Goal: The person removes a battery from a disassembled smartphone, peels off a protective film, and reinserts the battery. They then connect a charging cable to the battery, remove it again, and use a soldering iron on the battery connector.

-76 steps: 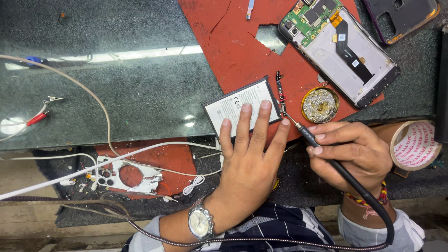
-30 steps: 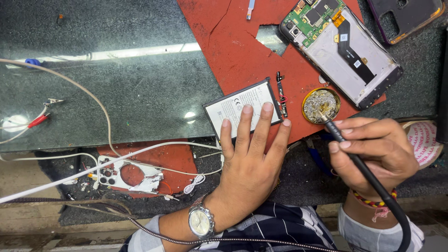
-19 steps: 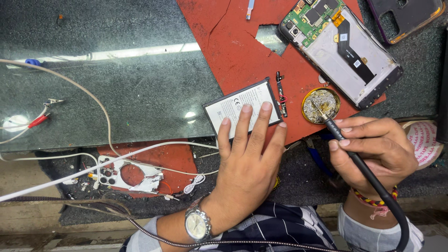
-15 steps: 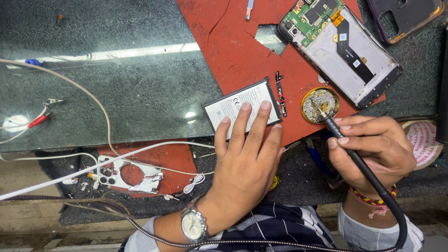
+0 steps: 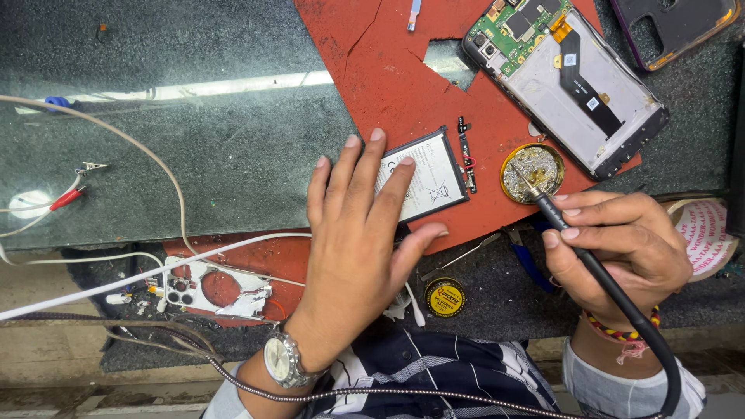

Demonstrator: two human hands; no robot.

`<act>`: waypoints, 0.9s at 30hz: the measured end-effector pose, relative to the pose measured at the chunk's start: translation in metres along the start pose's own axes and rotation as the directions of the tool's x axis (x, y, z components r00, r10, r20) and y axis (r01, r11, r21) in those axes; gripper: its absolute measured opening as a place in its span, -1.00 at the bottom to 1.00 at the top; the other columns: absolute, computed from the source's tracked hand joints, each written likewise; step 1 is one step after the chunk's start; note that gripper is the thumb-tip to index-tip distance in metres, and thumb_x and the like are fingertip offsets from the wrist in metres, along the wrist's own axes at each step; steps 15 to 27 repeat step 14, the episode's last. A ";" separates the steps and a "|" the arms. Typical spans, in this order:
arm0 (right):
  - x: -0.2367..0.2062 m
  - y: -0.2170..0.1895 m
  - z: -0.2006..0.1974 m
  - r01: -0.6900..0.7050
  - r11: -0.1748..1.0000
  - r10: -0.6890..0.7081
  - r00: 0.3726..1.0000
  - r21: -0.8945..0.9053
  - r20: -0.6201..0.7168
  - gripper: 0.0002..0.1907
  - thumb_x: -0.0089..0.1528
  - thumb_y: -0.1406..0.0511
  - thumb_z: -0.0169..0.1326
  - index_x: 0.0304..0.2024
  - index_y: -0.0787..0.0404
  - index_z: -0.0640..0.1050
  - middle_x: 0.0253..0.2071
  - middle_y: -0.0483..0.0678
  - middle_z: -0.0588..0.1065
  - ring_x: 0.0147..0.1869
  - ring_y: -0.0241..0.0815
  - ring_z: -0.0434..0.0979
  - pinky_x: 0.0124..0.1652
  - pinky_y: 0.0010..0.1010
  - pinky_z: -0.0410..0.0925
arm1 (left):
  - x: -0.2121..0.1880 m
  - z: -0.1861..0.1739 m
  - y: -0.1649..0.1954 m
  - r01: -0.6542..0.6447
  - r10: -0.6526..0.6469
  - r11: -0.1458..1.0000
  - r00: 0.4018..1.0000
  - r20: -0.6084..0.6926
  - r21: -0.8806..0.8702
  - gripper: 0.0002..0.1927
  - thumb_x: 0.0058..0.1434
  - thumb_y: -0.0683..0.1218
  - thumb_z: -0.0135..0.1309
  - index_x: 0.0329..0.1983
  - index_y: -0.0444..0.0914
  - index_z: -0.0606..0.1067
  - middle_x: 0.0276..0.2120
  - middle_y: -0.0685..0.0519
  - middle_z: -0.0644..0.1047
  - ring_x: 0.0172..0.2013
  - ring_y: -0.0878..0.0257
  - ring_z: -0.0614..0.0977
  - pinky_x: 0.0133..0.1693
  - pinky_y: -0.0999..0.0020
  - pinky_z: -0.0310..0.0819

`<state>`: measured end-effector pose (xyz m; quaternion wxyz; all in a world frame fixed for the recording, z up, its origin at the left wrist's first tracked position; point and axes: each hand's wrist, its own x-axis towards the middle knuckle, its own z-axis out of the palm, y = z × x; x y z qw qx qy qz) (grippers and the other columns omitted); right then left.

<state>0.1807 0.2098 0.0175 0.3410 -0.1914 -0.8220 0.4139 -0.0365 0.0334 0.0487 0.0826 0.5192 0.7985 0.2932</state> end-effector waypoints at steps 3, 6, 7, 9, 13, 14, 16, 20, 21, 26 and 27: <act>-0.001 -0.001 0.001 0.006 1.000 -0.005 0.999 0.026 -0.034 -0.79 0.15 0.50 0.31 -0.27 0.30 0.50 -0.19 0.08 0.49 -0.07 -0.02 0.67 -0.05 -0.34 0.61 | 0.000 0.001 -0.005 0.005 -0.004 0.999 1.000 0.007 -0.036 -0.34 0.27 0.14 0.24 0.29 -0.33 0.39 0.37 -0.26 0.34 0.39 -0.17 0.32 0.41 -0.17 0.06; -0.002 -0.001 0.003 0.023 0.999 -0.022 0.998 0.023 -0.053 -0.78 0.13 0.50 0.31 -0.30 0.29 0.50 -0.21 0.08 0.48 -0.05 -0.01 0.66 -0.07 -0.33 0.60 | 0.000 0.002 -0.010 -0.023 0.023 0.999 1.000 0.000 -0.022 -0.37 0.29 0.12 0.23 0.29 -0.32 0.39 0.35 -0.23 0.36 0.38 -0.15 0.36 0.41 -0.14 0.12; -0.002 -0.001 0.004 0.029 0.999 -0.028 0.998 0.014 -0.059 -0.78 0.12 0.50 0.31 -0.31 0.29 0.50 -0.22 0.08 0.48 -0.05 -0.01 0.66 -0.08 -0.33 0.60 | 0.000 0.002 -0.011 -0.037 0.037 0.999 0.999 -0.002 -0.015 -0.37 0.29 0.12 0.23 0.28 -0.32 0.39 0.34 -0.22 0.36 0.37 -0.15 0.36 0.40 -0.13 0.14; -0.002 0.001 0.008 0.068 0.997 -0.066 0.996 0.032 -0.065 -0.78 0.09 0.49 0.31 -0.32 0.28 0.50 -0.22 0.08 0.47 -0.07 0.00 0.66 -0.09 -0.30 0.61 | 0.000 0.002 -0.012 -0.051 0.051 0.999 0.999 0.004 -0.009 -0.36 0.29 0.13 0.23 0.29 -0.33 0.39 0.34 -0.23 0.36 0.37 -0.15 0.36 0.39 -0.14 0.14; -0.004 0.002 0.017 0.117 0.991 -0.117 0.993 0.065 -0.001 -0.77 0.09 0.49 0.32 -0.29 0.25 0.52 -0.19 0.07 0.44 -0.04 0.07 0.67 -0.12 -0.30 0.63 | 0.001 -0.004 -0.017 -0.048 0.050 0.997 0.998 0.043 -0.059 -0.30 0.25 0.15 0.22 0.30 -0.36 0.36 0.35 -0.25 0.35 0.37 -0.18 0.35 0.37 -0.15 0.15; -0.005 0.002 0.019 0.131 0.990 -0.132 0.991 0.046 0.013 -0.76 0.09 0.48 0.32 -0.27 0.25 0.52 -0.20 0.06 0.43 -0.04 0.07 0.67 -0.12 -0.28 0.63 | 0.001 -0.005 -0.017 -0.042 0.046 0.996 0.997 0.054 -0.076 -0.29 0.25 0.15 0.22 0.32 -0.36 0.35 0.37 -0.24 0.34 0.38 -0.17 0.35 0.39 -0.14 0.15; -0.005 0.002 0.019 0.131 0.990 -0.132 0.991 0.046 0.013 -0.76 0.09 0.48 0.32 -0.27 0.25 0.52 -0.20 0.06 0.43 -0.04 0.07 0.67 -0.12 -0.28 0.63 | 0.001 -0.005 -0.017 -0.042 0.046 0.996 0.997 0.054 -0.076 -0.29 0.25 0.15 0.22 0.32 -0.36 0.35 0.37 -0.24 0.34 0.38 -0.17 0.35 0.39 -0.14 0.15; -0.005 0.002 0.019 0.131 0.990 -0.132 0.991 0.046 0.013 -0.76 0.09 0.48 0.32 -0.27 0.25 0.52 -0.20 0.06 0.43 -0.04 0.07 0.67 -0.12 -0.28 0.63 | 0.001 -0.005 -0.017 -0.042 0.046 0.996 0.997 0.054 -0.076 -0.29 0.25 0.15 0.22 0.32 -0.36 0.35 0.37 -0.24 0.34 0.38 -0.17 0.35 0.39 -0.14 0.15; -0.005 0.002 0.019 0.131 0.990 -0.132 0.991 0.046 0.013 -0.76 0.09 0.48 0.32 -0.27 0.25 0.52 -0.20 0.06 0.43 -0.04 0.07 0.67 -0.12 -0.28 0.63 | 0.001 -0.005 -0.017 -0.042 0.046 0.996 0.997 0.054 -0.076 -0.29 0.25 0.15 0.22 0.32 -0.36 0.35 0.37 -0.24 0.34 0.38 -0.17 0.35 0.39 -0.14 0.15; -0.005 0.002 0.019 0.131 0.990 -0.132 0.991 0.046 0.013 -0.76 0.09 0.48 0.32 -0.27 0.25 0.52 -0.20 0.06 0.43 -0.04 0.07 0.67 -0.12 -0.28 0.63 | 0.001 -0.005 -0.017 -0.042 0.046 0.996 0.997 0.054 -0.076 -0.29 0.25 0.15 0.22 0.32 -0.36 0.35 0.37 -0.24 0.34 0.38 -0.17 0.35 0.39 -0.14 0.15; -0.005 0.002 0.019 0.131 0.990 -0.132 0.991 0.046 0.013 -0.76 0.09 0.48 0.32 -0.27 0.25 0.52 -0.20 0.06 0.43 -0.04 0.07 0.67 -0.12 -0.28 0.63 | 0.001 -0.005 -0.017 -0.042 0.046 0.996 0.997 0.054 -0.076 -0.29 0.25 0.15 0.22 0.32 -0.36 0.35 0.37 -0.24 0.34 0.38 -0.17 0.35 0.39 -0.14 0.15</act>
